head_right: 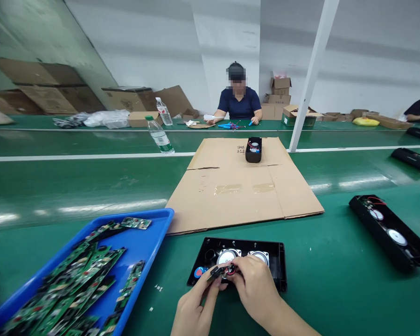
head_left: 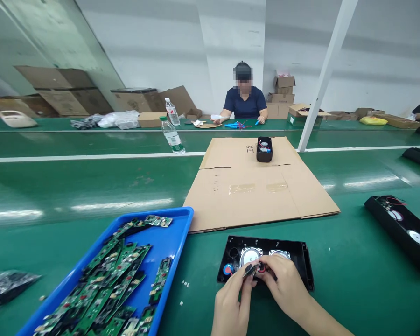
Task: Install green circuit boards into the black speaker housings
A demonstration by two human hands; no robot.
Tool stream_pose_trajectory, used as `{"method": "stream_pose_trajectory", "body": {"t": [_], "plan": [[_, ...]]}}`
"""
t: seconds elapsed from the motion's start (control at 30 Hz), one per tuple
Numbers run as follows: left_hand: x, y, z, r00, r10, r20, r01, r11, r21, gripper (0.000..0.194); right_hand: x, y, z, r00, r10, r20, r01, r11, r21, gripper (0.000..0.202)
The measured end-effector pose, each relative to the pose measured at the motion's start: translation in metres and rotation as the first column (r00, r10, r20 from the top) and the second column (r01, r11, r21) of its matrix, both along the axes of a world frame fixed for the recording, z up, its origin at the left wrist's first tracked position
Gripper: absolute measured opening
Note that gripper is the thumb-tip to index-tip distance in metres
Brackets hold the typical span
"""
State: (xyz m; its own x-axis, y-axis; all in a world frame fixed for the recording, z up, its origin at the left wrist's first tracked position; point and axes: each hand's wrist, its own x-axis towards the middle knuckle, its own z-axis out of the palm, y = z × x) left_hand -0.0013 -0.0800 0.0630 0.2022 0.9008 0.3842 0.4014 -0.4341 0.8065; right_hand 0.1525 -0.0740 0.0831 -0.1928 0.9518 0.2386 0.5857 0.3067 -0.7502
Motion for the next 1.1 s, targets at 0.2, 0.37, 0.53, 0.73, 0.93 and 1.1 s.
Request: {"method": "stream_pose_trajectory", "body": {"t": [0.2,0.37,0.53,0.73,0.93,1.1], "plan": [[-0.003,0.007,0.014,0.996,0.093,0.01,-0.093,0.993,0.072,0.016,0.003,0.004,0.011,0.956,-0.093,0.277,0.145,0.974,-0.172,0.015],[-0.007,0.01,0.024,0.984,0.16,-0.072,-0.138,0.96,0.243,0.011,0.001,0.007,0.015,0.842,0.038,0.538,0.106,0.966,-0.234,0.03],[-0.008,0.009,0.028,0.985,0.16,-0.068,-0.147,0.975,0.166,0.011,0.005,0.008,0.004,0.907,-0.053,0.419,0.102,0.99,-0.096,0.021],[-0.005,0.008,0.021,0.988,0.153,-0.013,-0.153,0.988,0.025,0.021,0.014,0.007,0.011,0.989,-0.15,-0.014,0.146,0.976,-0.162,0.012],[-0.006,0.01,0.016,0.99,0.141,-0.013,-0.141,0.989,-0.045,0.021,0.016,0.002,0.009,0.955,-0.012,-0.296,-0.021,0.994,-0.109,0.01],[-0.006,0.009,0.011,0.991,0.128,0.023,-0.126,0.988,-0.085,0.015,0.013,0.001,0.003,0.993,0.086,-0.082,-0.075,0.989,0.127,0.026]]}}
